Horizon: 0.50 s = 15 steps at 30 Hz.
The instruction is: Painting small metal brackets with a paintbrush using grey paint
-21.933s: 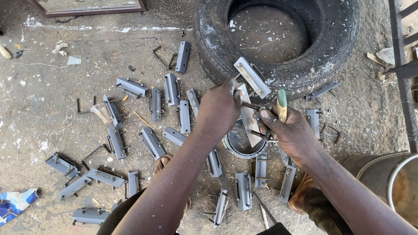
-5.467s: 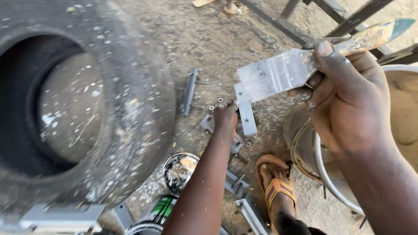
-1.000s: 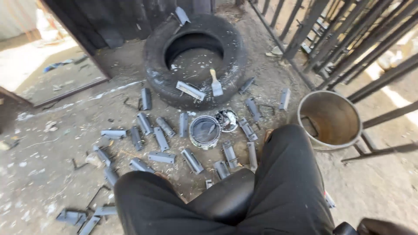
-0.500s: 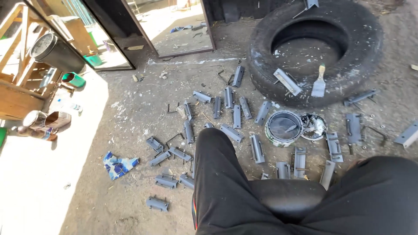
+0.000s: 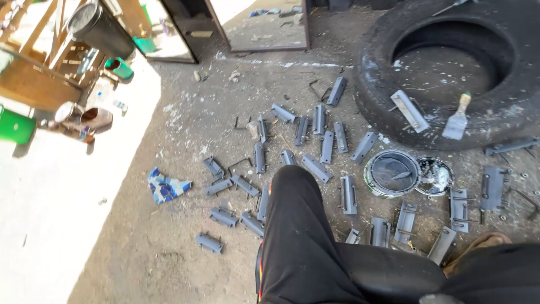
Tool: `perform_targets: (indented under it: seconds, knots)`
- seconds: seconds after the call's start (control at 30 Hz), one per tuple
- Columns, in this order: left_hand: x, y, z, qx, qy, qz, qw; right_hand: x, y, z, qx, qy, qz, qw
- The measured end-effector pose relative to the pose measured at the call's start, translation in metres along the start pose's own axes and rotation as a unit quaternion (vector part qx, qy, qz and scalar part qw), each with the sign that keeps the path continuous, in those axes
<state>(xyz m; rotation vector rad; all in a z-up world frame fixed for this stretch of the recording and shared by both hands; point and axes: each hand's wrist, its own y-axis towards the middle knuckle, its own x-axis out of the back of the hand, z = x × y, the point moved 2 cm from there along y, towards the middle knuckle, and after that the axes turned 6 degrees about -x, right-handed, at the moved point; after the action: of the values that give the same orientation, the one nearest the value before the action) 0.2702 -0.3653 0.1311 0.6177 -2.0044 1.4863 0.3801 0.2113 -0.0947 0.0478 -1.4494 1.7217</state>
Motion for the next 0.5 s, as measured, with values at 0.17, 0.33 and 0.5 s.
perform_targets:
  seconds: [0.17,0.33,0.5]
  knots:
    - [0.024,0.066,0.008,0.005,-0.026,0.021,0.999,0.035,-0.025,0.191,-0.005,-0.049,0.029,0.998]
    - [0.052,0.17,0.057,0.0,-0.055,0.04,0.998,0.066,0.014,0.339,0.046,-0.027,0.006,0.999]
    - [0.092,0.355,0.156,0.12,-0.219,-0.082,0.965,0.096,0.144,0.416,0.066,-0.079,0.005,0.995]
